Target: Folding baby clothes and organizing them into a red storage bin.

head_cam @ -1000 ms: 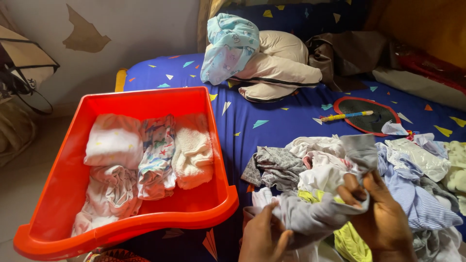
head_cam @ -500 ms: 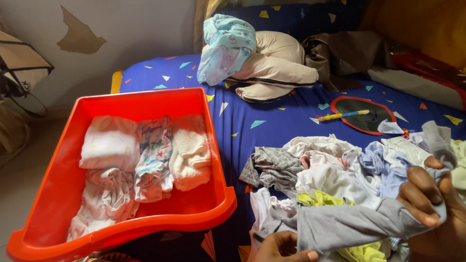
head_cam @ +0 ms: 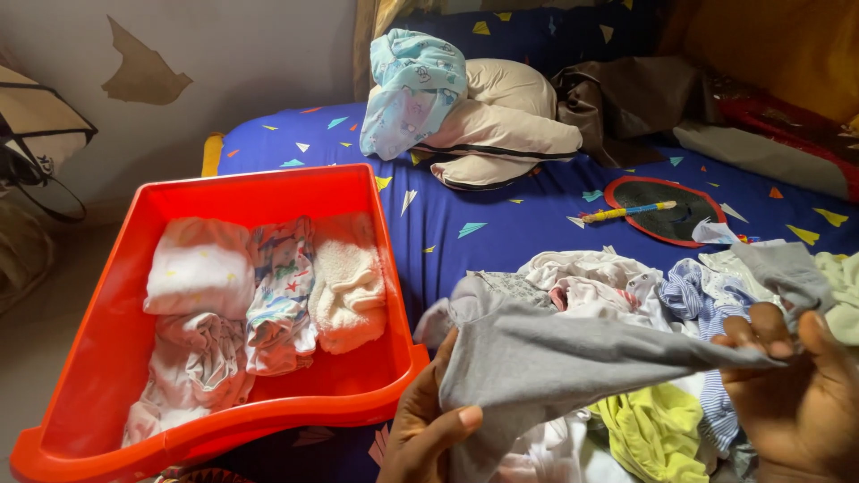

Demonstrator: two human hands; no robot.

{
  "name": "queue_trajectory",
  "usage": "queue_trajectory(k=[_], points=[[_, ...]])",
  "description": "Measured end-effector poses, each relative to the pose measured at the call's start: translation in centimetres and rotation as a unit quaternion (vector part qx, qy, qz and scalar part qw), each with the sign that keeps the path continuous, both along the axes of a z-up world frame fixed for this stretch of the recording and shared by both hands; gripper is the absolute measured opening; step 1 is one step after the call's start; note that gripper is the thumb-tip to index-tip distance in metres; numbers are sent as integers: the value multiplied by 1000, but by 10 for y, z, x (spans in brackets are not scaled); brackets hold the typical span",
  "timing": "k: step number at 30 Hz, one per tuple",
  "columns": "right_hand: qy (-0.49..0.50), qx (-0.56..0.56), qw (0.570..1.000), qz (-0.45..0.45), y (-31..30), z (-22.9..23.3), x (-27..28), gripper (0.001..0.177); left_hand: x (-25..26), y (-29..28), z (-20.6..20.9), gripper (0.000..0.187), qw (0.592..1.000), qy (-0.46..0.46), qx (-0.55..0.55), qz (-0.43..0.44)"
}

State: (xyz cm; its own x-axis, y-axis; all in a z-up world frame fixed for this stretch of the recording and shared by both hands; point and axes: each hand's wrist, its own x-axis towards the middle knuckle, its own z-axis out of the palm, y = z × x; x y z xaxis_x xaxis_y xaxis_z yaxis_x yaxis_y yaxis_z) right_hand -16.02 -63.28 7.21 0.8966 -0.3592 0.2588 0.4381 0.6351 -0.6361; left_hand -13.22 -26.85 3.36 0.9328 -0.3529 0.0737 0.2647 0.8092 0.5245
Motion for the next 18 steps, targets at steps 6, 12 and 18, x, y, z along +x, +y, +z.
queue_trajectory(k=[6,12,18], points=[[169,-299,919,-193,6,-15,20,18,1,2,-43,59,961,-258,93,26],[390,-374,839,-59,42,-20,18,57,-5,-73,-103,30,783,-466,377,163],[154,-361,861,325,73,-30,6,90,-31,-114,-109,18,488,-523,608,344]])
